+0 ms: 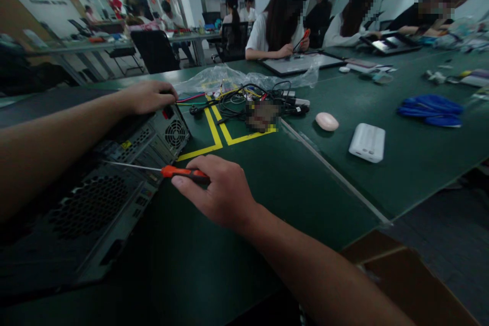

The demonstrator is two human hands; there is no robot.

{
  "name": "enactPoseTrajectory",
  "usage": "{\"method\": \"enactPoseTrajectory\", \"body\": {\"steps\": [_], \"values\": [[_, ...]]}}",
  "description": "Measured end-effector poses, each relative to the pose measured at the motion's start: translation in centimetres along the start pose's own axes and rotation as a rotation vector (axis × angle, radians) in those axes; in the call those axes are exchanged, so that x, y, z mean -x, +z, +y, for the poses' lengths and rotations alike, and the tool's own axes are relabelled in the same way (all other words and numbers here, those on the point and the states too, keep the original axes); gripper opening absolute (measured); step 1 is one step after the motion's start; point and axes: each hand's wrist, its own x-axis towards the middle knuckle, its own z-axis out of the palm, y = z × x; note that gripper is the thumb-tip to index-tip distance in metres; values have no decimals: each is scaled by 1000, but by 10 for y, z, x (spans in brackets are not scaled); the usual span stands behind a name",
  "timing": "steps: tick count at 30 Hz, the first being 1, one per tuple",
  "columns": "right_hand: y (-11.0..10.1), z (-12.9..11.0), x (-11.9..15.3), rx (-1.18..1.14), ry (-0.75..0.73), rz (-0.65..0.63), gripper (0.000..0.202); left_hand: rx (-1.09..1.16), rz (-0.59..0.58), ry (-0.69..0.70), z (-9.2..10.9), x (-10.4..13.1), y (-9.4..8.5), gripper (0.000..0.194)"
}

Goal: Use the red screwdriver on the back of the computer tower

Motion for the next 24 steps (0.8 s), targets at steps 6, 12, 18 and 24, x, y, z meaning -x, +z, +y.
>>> {"method": "enactPoseTrajectory", "body": {"steps": [6, 12, 18, 24], "values": [[0, -1, 2, -64, 62, -47, 26, 9, 6, 13, -1, -1, -1, 60], [3, 2, 3, -40, 20, -27, 20, 3, 4, -13, -1, 0, 0, 62], [3, 5, 3, -38, -29, -22, 16, 4, 15, 0, -3, -2, 1, 62], [2, 4, 4, -37, -9, -35, 18, -10, -9, 9, -1, -1, -1, 64]]}}
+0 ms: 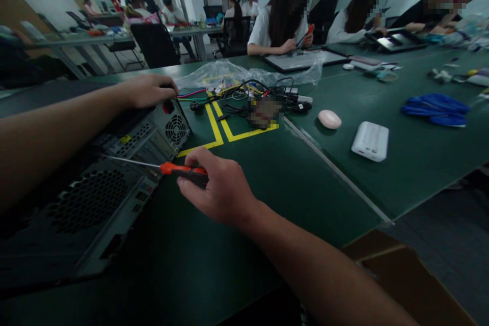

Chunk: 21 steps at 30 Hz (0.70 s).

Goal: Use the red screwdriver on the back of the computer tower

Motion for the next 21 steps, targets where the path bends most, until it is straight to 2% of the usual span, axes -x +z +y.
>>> {"method": "enactPoseTrajectory", "body": {"steps": [21], "values": [[-3, -4, -2, 6, -1, 19, 19, -13, 30, -2, -3, 0, 2, 62]]}}
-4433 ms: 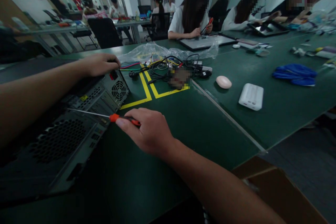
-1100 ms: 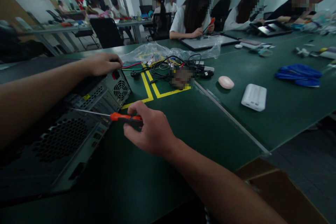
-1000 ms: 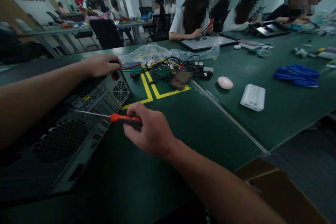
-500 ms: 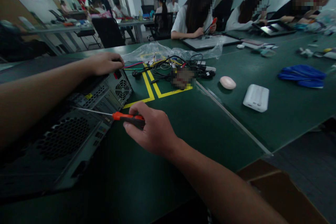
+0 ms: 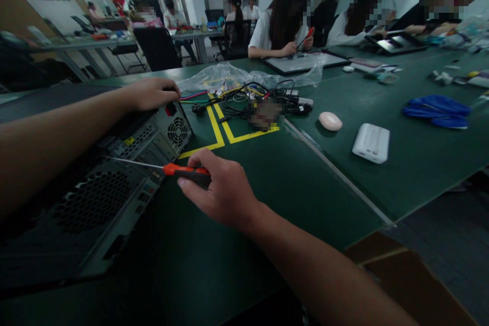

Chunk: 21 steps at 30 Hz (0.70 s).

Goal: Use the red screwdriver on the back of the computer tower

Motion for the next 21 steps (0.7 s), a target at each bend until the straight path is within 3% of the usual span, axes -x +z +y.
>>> {"method": "enactPoseTrajectory", "body": {"steps": [12, 17, 21], "values": [[-2, 0, -2, 23, 0, 22, 20, 25, 0, -9, 1, 0, 0, 61], [-1, 2, -3, 30, 33, -38, 31, 25, -14, 11, 1, 1, 0, 59], [1, 2, -1, 10, 64, -69, 27, 39, -12, 5, 3, 2, -2, 58]]}}
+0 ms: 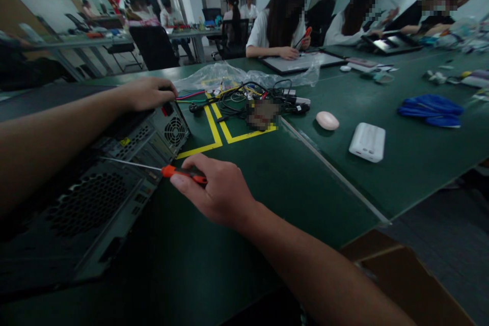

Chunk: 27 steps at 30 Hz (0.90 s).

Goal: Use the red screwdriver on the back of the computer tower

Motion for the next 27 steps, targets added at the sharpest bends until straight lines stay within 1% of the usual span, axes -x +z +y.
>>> {"method": "enactPoseTrajectory", "body": {"steps": [3, 9, 18, 27], "values": [[0, 1, 1, 32, 2, 13, 28, 5, 2, 0, 1, 0, -1, 58], [0, 3, 1, 56, -22, 6, 16, -9, -9, -11, 1, 1, -1, 62], [0, 2, 1, 47, -27, 12, 16, -20, -11, -46, 5, 2, -2, 64], [1, 3, 1, 51, -29, 20, 17, -9, 0, -24, 5, 2, -1, 68]]}}
